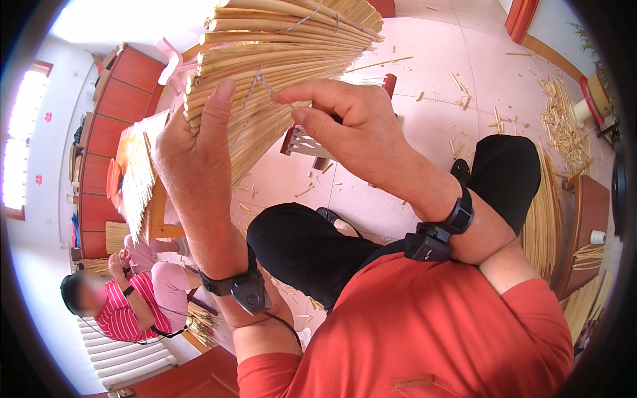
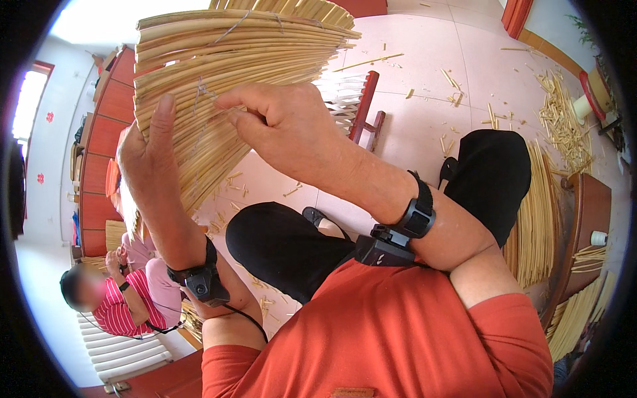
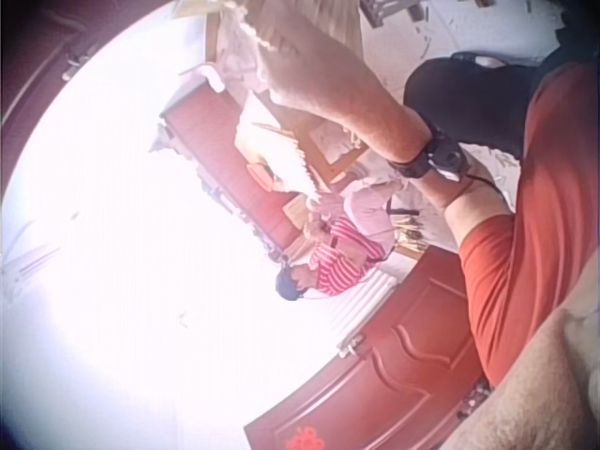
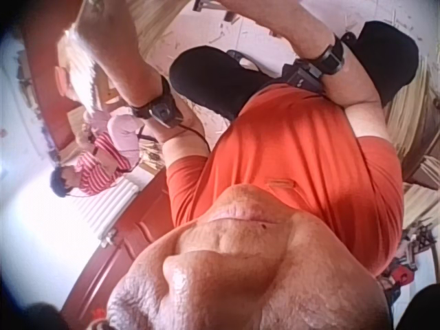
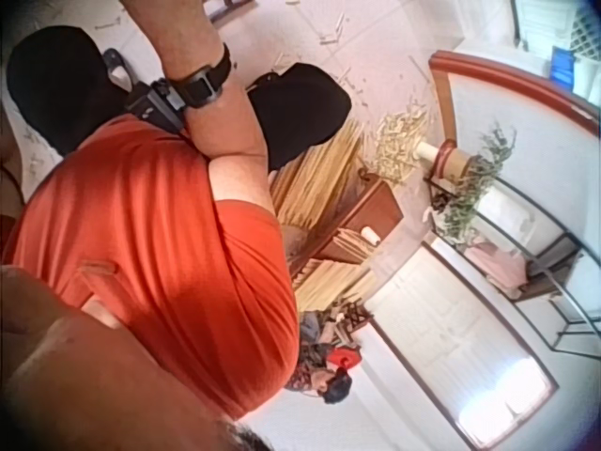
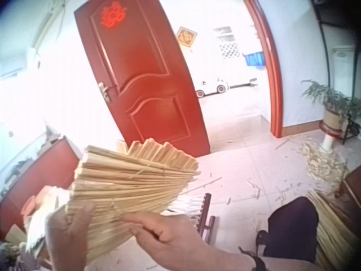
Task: The recorder is weaving together reeds using white string to create a mat.
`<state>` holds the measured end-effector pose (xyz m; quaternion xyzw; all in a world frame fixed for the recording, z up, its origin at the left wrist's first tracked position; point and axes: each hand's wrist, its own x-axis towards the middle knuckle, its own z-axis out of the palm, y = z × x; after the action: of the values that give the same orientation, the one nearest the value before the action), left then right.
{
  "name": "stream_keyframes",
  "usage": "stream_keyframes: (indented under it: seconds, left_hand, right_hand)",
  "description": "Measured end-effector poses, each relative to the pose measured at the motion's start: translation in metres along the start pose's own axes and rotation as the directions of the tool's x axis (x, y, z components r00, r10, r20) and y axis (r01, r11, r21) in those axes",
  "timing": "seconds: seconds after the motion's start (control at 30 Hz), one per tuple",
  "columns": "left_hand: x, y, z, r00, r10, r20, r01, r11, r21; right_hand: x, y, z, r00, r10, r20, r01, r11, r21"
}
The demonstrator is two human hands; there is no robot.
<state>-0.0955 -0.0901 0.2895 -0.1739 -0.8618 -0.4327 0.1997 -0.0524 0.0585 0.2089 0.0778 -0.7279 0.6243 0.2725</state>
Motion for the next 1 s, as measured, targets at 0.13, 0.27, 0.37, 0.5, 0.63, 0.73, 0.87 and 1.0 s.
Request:
stream_keyframes:
  seconds: [0.13, 0.27, 0.37, 0.5, 0.63, 0.73, 0.87, 1.0]
  left_hand:
    - [0.001, -0.001, 0.0, 1.0, 0.005, 0.0, -0.005, 1.0, -0.01]
    - [0.0, -0.001, 0.0, 1.0, 0.001, 0.003, -0.001, 1.0, -0.022]
    - [0.0, 0.0, 0.0, 1.0, 0.001, -0.001, -0.001, 1.0, -0.011]
    - [-0.003, 0.002, 0.0, 1.0, -0.018, -0.018, 0.019, 1.0, 0.021]
    - [-0.004, 0.002, 0.0, 1.0, -0.014, -0.011, 0.015, 1.0, 0.011]
    - [-0.005, 0.003, 0.001, 1.0, -0.006, -0.01, 0.006, 1.0, 0.017]
    - [-0.008, 0.005, 0.001, 1.0, -0.016, -0.006, 0.016, 1.0, 0.019]
    - [-0.009, 0.007, 0.001, 1.0, -0.022, 0.012, 0.021, 0.998, 0.057]
  right_hand:
    - [0.0, 0.002, 0.0, 0.999, 0.03, -0.029, -0.029, 0.999, 0.025]
    - [0.0, 0.001, -0.001, 0.999, 0.035, -0.026, -0.034, 0.999, 0.018]
    - [-0.001, 0.001, -0.002, 1.0, 0.018, -0.014, -0.018, 1.0, 0.014]
    - [-0.003, 0.001, -0.004, 0.998, 0.056, 0.0, -0.056, 0.998, 0.019]
    - [-0.005, -0.002, -0.006, 1.0, 0.001, -0.009, -0.001, 1.0, -0.028]
    - [-0.007, -0.005, -0.008, 0.999, 0.035, 0.006, -0.035, 0.999, 0.001]
    - [-0.007, -0.006, -0.009, 1.0, 0.008, 0.013, -0.008, 1.0, -0.002]
    - [-0.005, -0.003, -0.006, 0.999, -0.034, -0.022, 0.033, 0.999, -0.042]
